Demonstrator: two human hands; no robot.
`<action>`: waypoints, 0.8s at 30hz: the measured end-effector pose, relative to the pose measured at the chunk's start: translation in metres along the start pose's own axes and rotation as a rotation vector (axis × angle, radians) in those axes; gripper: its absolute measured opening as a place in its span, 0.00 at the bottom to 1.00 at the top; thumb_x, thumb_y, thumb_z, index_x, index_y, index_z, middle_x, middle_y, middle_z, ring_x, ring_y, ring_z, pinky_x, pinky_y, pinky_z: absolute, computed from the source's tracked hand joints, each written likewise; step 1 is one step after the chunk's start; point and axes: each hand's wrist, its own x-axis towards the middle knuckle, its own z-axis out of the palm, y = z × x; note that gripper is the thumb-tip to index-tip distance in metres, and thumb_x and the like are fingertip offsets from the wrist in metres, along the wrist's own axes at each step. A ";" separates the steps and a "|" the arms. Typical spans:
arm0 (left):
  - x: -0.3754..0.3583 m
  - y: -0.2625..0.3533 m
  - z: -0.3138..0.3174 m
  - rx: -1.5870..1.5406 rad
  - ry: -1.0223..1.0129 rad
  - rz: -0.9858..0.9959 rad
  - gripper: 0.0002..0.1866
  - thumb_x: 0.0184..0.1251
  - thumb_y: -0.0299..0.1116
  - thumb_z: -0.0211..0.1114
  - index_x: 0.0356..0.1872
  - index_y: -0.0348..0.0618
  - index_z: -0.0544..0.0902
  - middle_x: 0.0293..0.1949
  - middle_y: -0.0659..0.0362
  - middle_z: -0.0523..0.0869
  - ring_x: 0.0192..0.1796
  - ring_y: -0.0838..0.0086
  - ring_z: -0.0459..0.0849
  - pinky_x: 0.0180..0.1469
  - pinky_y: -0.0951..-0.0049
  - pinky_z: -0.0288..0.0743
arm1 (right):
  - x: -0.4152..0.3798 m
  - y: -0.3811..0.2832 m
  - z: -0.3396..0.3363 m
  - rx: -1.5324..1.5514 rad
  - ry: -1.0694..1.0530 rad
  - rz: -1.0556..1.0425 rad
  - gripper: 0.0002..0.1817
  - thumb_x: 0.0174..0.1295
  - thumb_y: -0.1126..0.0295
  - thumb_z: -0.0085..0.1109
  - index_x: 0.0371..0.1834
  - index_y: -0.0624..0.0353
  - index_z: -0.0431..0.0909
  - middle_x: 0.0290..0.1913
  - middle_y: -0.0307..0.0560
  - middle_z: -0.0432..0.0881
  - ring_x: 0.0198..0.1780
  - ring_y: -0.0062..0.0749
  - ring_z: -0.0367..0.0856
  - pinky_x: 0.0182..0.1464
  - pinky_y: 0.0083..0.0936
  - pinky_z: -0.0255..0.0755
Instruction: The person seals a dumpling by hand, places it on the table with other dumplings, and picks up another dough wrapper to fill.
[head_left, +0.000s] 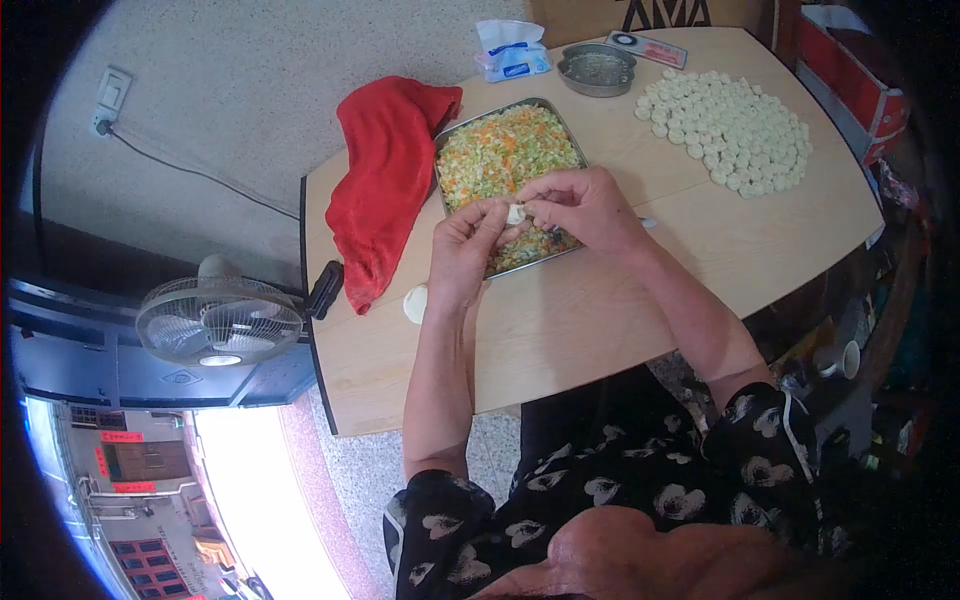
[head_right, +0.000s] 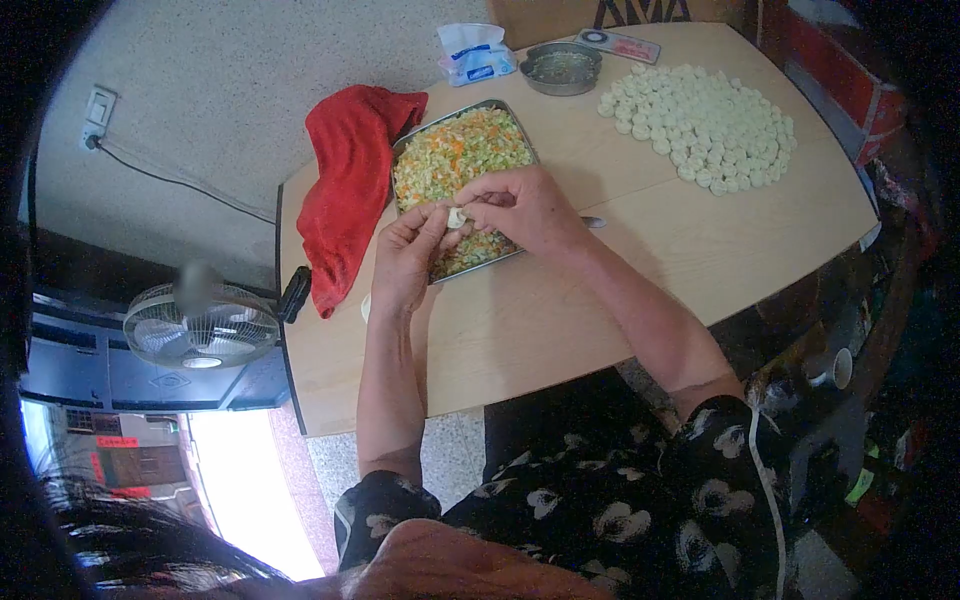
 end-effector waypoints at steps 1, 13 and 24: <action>0.000 -0.001 -0.001 0.006 -0.003 0.002 0.13 0.74 0.30 0.60 0.50 0.29 0.82 0.42 0.54 0.87 0.43 0.74 0.87 0.49 0.78 0.82 | -0.001 0.002 0.001 -0.018 0.000 -0.013 0.07 0.64 0.75 0.61 0.43 0.63 0.85 0.29 0.41 0.85 0.30 0.18 0.82 0.35 0.19 0.78; 0.001 -0.008 -0.003 0.100 -0.048 0.072 0.15 0.73 0.30 0.62 0.55 0.33 0.82 0.40 0.61 0.87 0.38 0.83 0.80 0.43 0.83 0.74 | 0.000 0.011 0.005 -0.006 0.001 -0.035 0.05 0.62 0.77 0.61 0.38 0.65 0.84 0.29 0.41 0.86 0.31 0.17 0.81 0.34 0.18 0.76; 0.002 -0.006 0.000 -0.050 0.019 0.032 0.15 0.73 0.29 0.61 0.57 0.34 0.81 0.41 0.59 0.87 0.41 0.80 0.84 0.44 0.83 0.77 | -0.004 -0.008 0.005 0.113 0.054 0.076 0.06 0.64 0.74 0.61 0.39 0.67 0.82 0.31 0.41 0.85 0.30 0.17 0.82 0.34 0.17 0.77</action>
